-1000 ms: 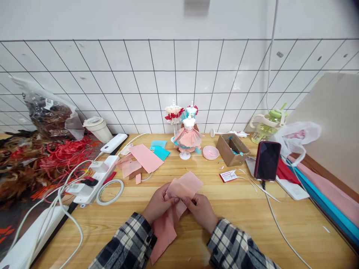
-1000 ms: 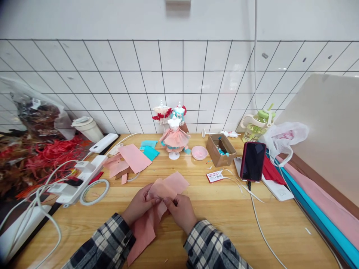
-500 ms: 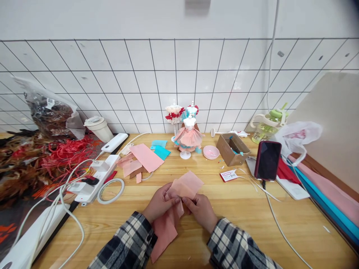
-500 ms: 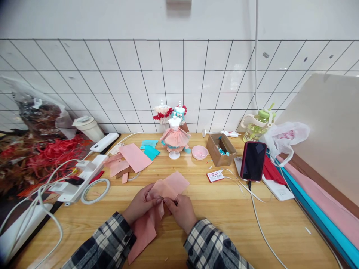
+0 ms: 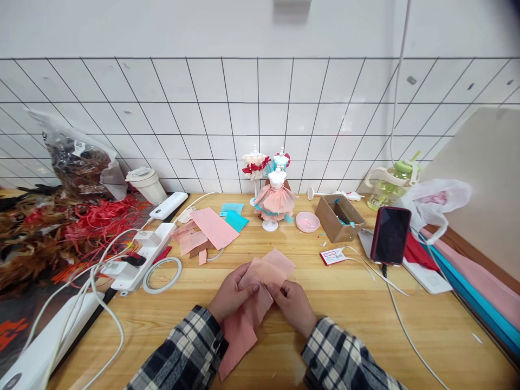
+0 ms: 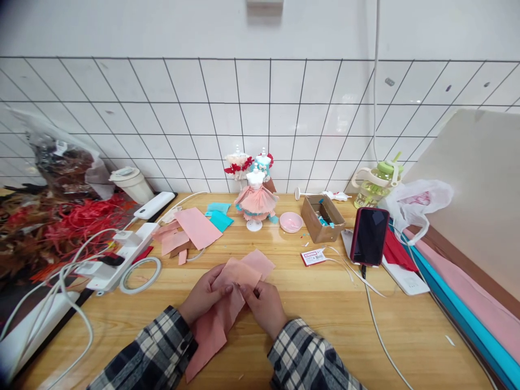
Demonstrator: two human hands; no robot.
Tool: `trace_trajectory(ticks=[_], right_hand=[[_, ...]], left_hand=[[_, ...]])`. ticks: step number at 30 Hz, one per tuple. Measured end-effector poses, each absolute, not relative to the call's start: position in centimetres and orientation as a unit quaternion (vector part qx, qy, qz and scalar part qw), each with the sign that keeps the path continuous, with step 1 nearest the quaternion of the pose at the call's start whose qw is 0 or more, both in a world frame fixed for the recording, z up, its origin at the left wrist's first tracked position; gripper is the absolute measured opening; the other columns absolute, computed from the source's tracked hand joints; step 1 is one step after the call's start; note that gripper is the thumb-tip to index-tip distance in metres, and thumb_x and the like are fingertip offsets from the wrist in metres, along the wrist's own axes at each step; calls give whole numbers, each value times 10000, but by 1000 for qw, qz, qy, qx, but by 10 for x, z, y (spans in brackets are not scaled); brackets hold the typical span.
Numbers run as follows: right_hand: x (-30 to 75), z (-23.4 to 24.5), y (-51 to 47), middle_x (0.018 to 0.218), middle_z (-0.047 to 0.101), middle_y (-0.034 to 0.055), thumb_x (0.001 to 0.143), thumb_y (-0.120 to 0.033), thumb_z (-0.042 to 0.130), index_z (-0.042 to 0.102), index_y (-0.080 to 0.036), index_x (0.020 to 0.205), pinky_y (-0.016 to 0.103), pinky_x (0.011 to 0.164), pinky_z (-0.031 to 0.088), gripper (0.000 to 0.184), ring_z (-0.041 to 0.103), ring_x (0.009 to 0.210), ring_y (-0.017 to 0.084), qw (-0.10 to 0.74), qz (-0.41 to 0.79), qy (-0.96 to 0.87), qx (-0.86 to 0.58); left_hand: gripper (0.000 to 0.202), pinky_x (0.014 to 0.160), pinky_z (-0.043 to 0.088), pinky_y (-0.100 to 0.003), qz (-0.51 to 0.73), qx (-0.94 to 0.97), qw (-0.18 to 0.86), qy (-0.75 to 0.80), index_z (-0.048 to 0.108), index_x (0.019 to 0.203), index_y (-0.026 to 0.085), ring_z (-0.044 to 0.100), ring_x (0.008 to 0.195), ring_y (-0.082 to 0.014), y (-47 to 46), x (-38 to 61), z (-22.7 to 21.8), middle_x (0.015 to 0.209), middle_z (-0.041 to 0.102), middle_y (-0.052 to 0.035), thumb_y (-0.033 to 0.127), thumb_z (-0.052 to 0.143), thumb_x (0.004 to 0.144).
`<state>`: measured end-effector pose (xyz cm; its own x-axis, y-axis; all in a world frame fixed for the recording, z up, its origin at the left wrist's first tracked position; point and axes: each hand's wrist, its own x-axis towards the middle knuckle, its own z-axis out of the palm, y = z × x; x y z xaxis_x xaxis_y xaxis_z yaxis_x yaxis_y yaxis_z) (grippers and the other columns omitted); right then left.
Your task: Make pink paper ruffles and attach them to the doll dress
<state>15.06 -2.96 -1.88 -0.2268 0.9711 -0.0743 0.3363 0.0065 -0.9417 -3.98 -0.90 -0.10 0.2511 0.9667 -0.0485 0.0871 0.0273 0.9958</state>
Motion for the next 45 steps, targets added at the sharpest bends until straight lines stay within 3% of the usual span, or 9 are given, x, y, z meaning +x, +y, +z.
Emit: trace_trajectory(ticks=[13, 27, 38, 45], right_hand=[[152, -15, -29, 537, 583, 38, 826, -711, 429, 583, -156, 585, 245, 527, 355, 625, 510, 522, 133, 318, 508, -611, -517], [153, -20, -28, 552, 602, 43, 819, -728, 432, 607, -146, 625, 243, 533, 367, 639, 524, 520, 134, 322, 522, -596, -519], [152, -15, -29, 485, 542, 21, 773, -793, 430, 558, -166, 539, 247, 506, 327, 682, 463, 472, 116, 321, 541, -584, -513], [153, -17, -28, 542, 602, 39, 808, -767, 407, 632, -150, 635, 245, 524, 353, 679, 511, 500, 127, 316, 545, -587, -509]], left_hand=[[650, 1012, 431, -419, 399, 577, 560, 441, 568, 1257, 154, 584, 1149, -299, -9, -43, -5, 1243, 642, -124, 423, 763, 699], [678, 1050, 398, -440, 421, 556, 565, 441, 552, 1283, 148, 550, 1206, -312, -11, -43, -5, 1303, 610, -139, 406, 767, 695], [675, 1019, 424, -422, 411, 566, 567, 435, 564, 1278, 151, 572, 1166, -302, -10, -43, -2, 1271, 630, -127, 420, 764, 692], [685, 1009, 433, -424, 410, 570, 569, 428, 544, 1299, 148, 578, 1162, -304, -12, -42, -3, 1274, 626, -138, 437, 749, 712]])
